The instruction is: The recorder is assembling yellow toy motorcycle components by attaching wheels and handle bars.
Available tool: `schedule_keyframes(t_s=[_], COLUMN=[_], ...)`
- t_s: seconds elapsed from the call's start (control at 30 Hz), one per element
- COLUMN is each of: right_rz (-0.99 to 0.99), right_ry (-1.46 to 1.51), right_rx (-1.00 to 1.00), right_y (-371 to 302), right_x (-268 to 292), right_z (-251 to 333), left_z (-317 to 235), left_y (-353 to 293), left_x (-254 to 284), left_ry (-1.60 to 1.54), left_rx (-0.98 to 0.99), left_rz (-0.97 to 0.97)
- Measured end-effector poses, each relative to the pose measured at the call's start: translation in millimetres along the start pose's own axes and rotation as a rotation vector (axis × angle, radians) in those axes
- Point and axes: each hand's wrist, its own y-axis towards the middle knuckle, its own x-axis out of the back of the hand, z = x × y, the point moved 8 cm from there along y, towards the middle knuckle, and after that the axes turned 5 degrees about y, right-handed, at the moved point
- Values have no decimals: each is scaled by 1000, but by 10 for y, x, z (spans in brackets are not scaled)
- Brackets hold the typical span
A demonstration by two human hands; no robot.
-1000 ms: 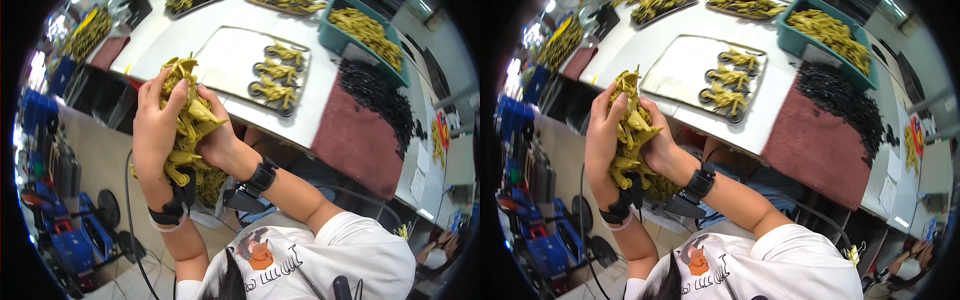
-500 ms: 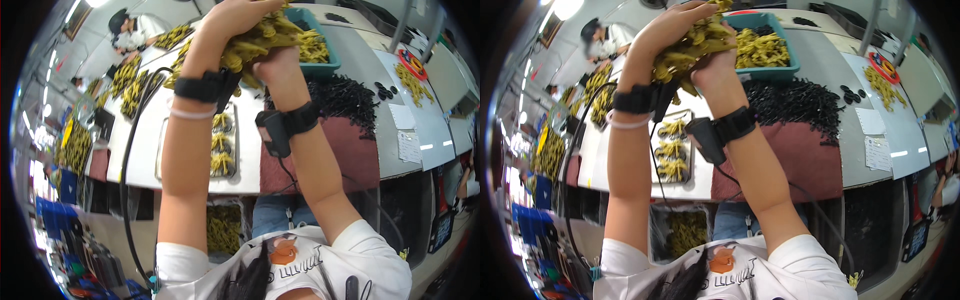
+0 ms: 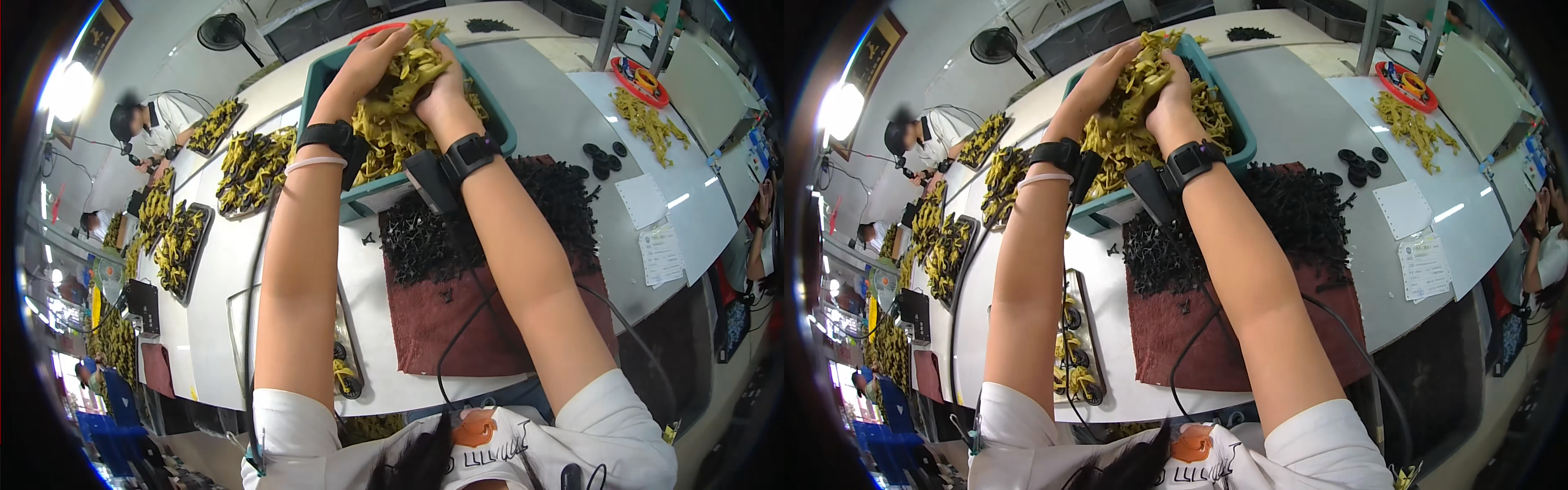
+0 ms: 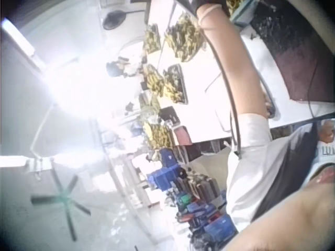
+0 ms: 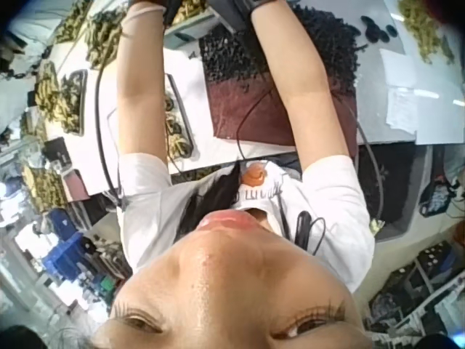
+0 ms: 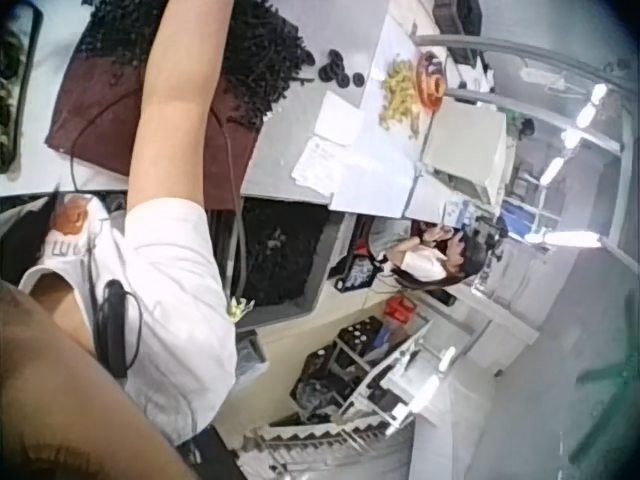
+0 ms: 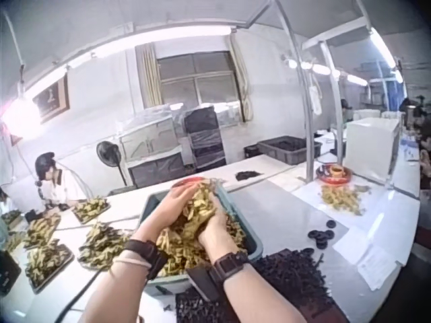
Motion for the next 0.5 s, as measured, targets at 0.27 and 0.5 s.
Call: schedule_keyframes(t_s=[0.27,0.5], right_rz=[-34,41], right_ry=[-815,-1789], right_rx=[302,414], right_y=[536,648], right_x=[256,200], right_z=[6,383], left_z=[913,1164], left_y=[-194,-538], left_x=[311,544], left_ry=[90,619], left_rx=[47,393], left_rz=[-194,-163])
